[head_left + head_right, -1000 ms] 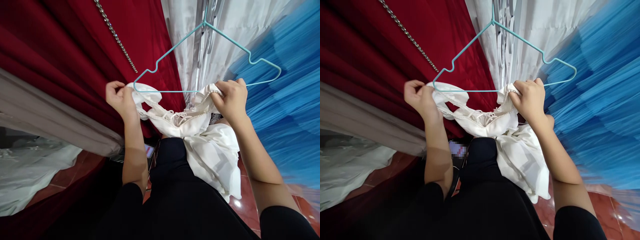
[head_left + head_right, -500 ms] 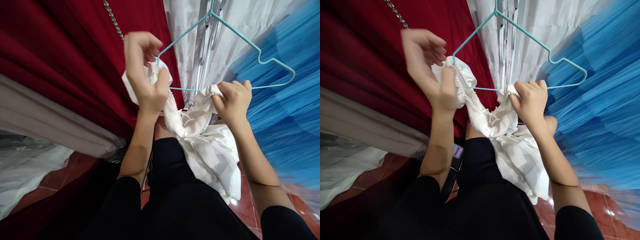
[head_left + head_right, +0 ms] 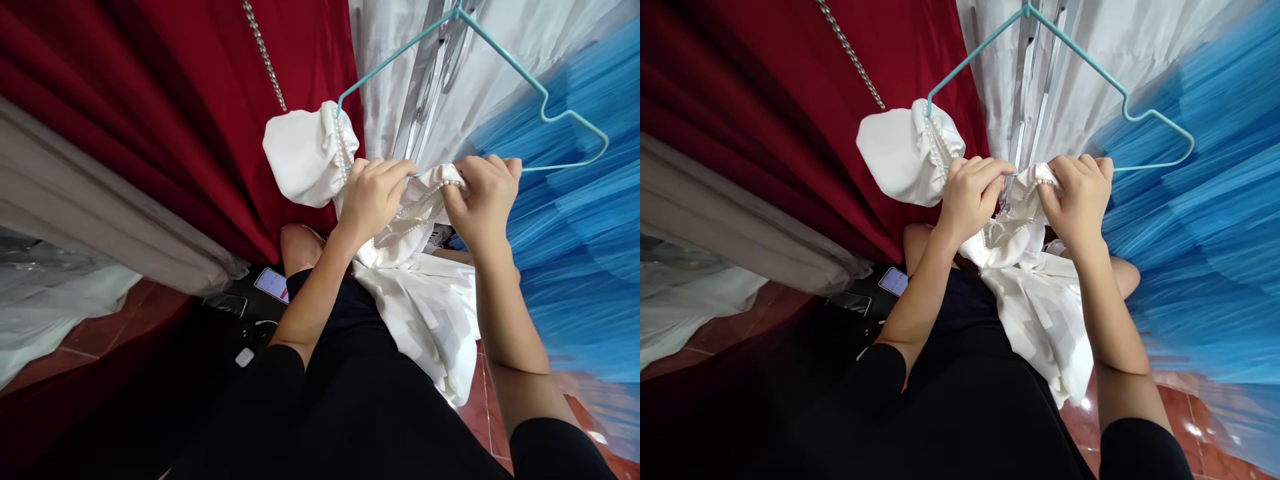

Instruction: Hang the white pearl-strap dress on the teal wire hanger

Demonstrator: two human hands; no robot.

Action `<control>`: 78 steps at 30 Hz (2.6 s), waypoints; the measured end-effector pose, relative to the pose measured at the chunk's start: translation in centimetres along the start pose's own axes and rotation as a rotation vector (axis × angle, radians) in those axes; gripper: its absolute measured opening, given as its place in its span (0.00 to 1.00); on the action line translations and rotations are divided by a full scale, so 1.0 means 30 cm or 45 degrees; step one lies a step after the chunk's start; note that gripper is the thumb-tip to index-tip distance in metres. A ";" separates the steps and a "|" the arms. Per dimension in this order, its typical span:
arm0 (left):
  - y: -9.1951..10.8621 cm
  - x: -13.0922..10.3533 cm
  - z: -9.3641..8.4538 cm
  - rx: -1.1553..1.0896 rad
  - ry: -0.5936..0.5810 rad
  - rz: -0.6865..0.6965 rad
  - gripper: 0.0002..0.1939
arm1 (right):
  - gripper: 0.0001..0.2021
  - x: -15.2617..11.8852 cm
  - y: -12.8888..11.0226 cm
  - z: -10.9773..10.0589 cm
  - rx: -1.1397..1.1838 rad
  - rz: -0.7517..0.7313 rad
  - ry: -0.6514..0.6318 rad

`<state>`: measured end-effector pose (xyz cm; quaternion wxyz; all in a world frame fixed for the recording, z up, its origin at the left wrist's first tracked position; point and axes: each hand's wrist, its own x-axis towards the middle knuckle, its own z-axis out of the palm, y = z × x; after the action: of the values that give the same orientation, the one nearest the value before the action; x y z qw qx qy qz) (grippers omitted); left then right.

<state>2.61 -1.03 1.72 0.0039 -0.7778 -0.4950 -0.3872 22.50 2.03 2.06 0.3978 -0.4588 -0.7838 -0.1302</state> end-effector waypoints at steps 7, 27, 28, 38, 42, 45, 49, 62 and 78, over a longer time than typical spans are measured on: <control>-0.007 0.026 -0.025 -0.054 -0.050 -0.023 0.16 | 0.15 -0.004 0.111 -0.069 0.074 -0.171 0.640; -0.008 0.012 -0.080 -0.047 -0.044 0.022 0.13 | 0.16 0.231 0.245 -0.215 0.236 0.138 0.618; -0.009 0.012 -0.073 -0.039 -0.037 0.020 0.13 | 0.15 0.238 0.199 -0.199 0.276 0.163 0.510; -0.012 0.017 -0.035 0.003 -0.031 -0.002 0.13 | 0.04 0.059 -0.059 -0.038 0.384 -0.090 0.026; 0.006 0.001 -0.008 -0.026 0.025 -0.018 0.13 | 0.18 0.006 -0.030 0.061 0.136 -0.046 -0.052; -0.002 -0.002 -0.013 -0.091 0.343 -0.029 0.13 | 0.20 0.002 -0.039 0.084 0.151 -0.013 0.004; -0.120 0.035 -0.060 0.089 0.972 0.052 0.23 | 0.20 0.006 -0.059 0.087 0.184 0.028 0.042; -0.582 0.024 -0.214 0.020 1.175 -0.176 0.15 | 0.23 0.036 -0.004 0.076 0.230 0.047 -0.042; -0.042 0.000 -0.007 -0.001 0.217 -0.002 0.11 | 0.14 0.002 -0.030 0.018 0.282 -0.065 0.059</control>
<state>1.51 -0.49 1.40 0.0453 -0.7416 -0.4933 -0.4523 21.48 1.88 1.88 0.4606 -0.3887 -0.7955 -0.0633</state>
